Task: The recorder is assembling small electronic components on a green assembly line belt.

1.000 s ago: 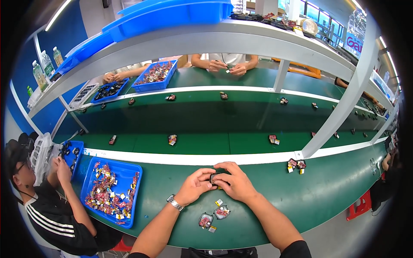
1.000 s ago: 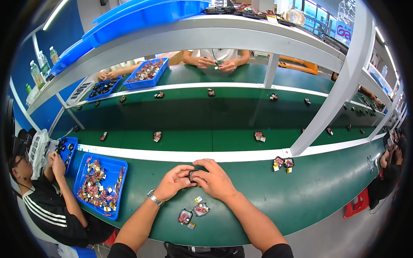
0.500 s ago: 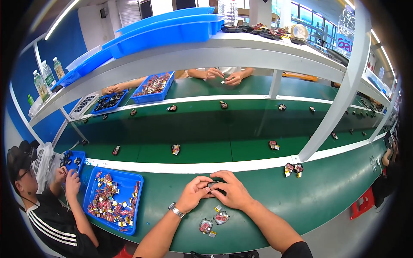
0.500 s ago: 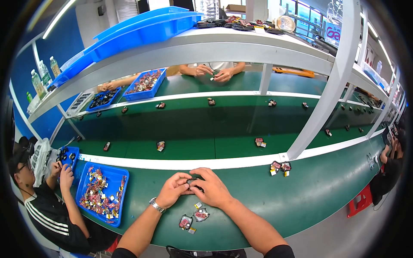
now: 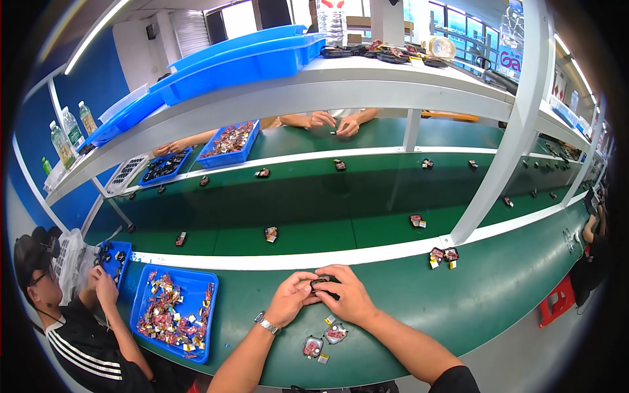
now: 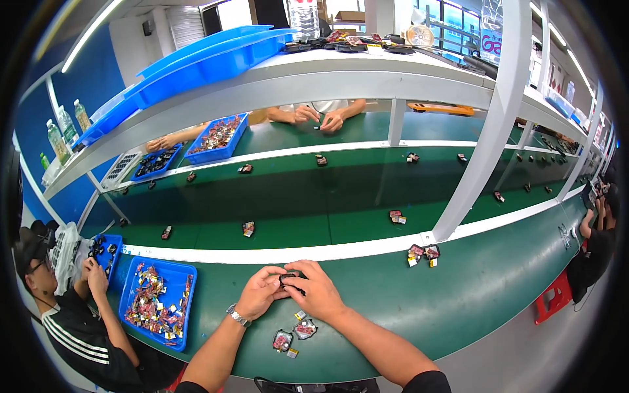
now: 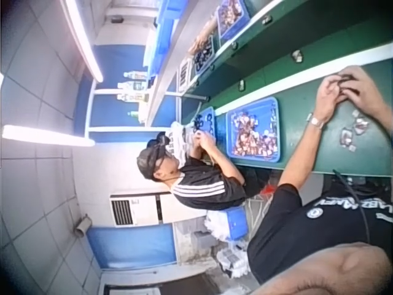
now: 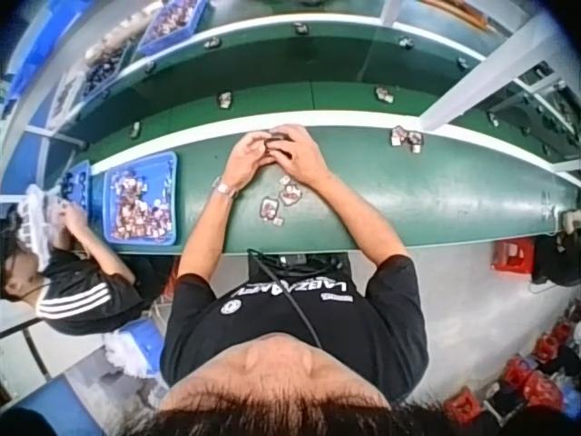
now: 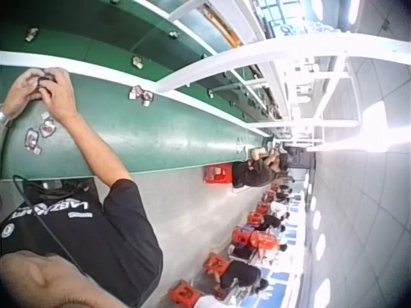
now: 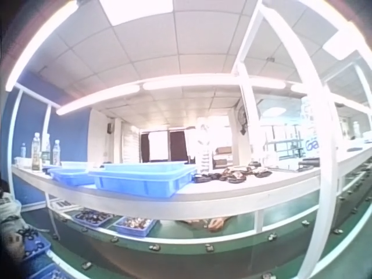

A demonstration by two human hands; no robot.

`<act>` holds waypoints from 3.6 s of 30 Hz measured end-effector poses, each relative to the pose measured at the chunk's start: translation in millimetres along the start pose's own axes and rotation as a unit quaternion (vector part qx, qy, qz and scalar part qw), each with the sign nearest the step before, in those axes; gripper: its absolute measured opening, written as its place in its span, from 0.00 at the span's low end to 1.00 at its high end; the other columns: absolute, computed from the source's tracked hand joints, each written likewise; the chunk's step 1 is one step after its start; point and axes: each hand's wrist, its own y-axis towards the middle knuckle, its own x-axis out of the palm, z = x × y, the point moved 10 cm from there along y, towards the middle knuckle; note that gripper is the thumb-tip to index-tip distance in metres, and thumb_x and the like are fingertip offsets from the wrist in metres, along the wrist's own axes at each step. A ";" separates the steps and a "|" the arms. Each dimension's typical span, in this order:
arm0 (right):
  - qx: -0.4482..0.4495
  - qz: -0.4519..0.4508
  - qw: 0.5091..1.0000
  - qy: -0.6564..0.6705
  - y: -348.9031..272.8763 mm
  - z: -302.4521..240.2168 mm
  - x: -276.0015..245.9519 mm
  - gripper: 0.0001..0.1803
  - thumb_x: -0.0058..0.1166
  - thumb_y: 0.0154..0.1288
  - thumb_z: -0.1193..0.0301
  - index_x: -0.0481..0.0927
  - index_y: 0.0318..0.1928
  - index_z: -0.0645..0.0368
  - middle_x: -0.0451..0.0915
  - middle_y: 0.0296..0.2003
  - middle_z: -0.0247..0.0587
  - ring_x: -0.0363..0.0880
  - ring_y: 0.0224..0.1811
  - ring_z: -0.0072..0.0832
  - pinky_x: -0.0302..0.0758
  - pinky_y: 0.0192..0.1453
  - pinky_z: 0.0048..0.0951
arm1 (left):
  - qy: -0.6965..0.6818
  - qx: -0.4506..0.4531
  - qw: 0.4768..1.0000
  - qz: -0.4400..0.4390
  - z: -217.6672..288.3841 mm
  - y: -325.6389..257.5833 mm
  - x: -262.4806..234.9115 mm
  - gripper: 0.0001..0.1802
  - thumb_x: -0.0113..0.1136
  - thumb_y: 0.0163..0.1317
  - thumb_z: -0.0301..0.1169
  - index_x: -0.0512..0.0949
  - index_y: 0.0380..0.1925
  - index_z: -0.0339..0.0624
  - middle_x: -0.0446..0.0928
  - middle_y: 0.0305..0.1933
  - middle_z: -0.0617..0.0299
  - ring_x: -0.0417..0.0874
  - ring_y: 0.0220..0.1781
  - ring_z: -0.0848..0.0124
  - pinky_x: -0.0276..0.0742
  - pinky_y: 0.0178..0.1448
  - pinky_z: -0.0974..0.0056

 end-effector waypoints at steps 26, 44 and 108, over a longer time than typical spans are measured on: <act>0.040 0.015 0.998 0.053 -1.7 7.8 2.3 0.11 0.62 0.55 0.78 0.86 0.40 0.57 0.79 0.52 0.38 0.73 0.59 0.40 0.75 0.59 0.37 | -0.002 0.020 1.000 0.010 2.4 -1.5 1.2 0.12 0.51 0.72 0.25 0.69 0.53 0.36 0.75 0.59 0.46 0.79 0.60 0.61 0.80 0.63 0.53; 0.008 0.039 0.999 0.027 -0.5 -4.4 -3.6 0.12 0.64 0.52 0.78 0.86 0.39 0.57 0.79 0.53 0.40 0.72 0.61 0.43 0.73 0.63 0.39 | -0.064 0.033 0.997 -0.011 0.2 -1.8 4.2 0.12 0.53 0.71 0.26 0.68 0.53 0.40 0.74 0.62 0.49 0.78 0.60 0.61 0.78 0.62 0.51; 0.149 0.078 0.935 -0.313 90.7 100.2 3.9 0.30 0.69 0.52 0.53 0.75 0.47 0.63 0.78 0.41 0.48 0.76 0.46 0.45 0.75 0.48 0.41 | 0.022 0.076 0.994 0.073 9.6 2.5 -12.7 0.14 0.48 0.71 0.22 0.69 0.55 0.31 0.76 0.57 0.43 0.81 0.57 0.58 0.81 0.58 0.56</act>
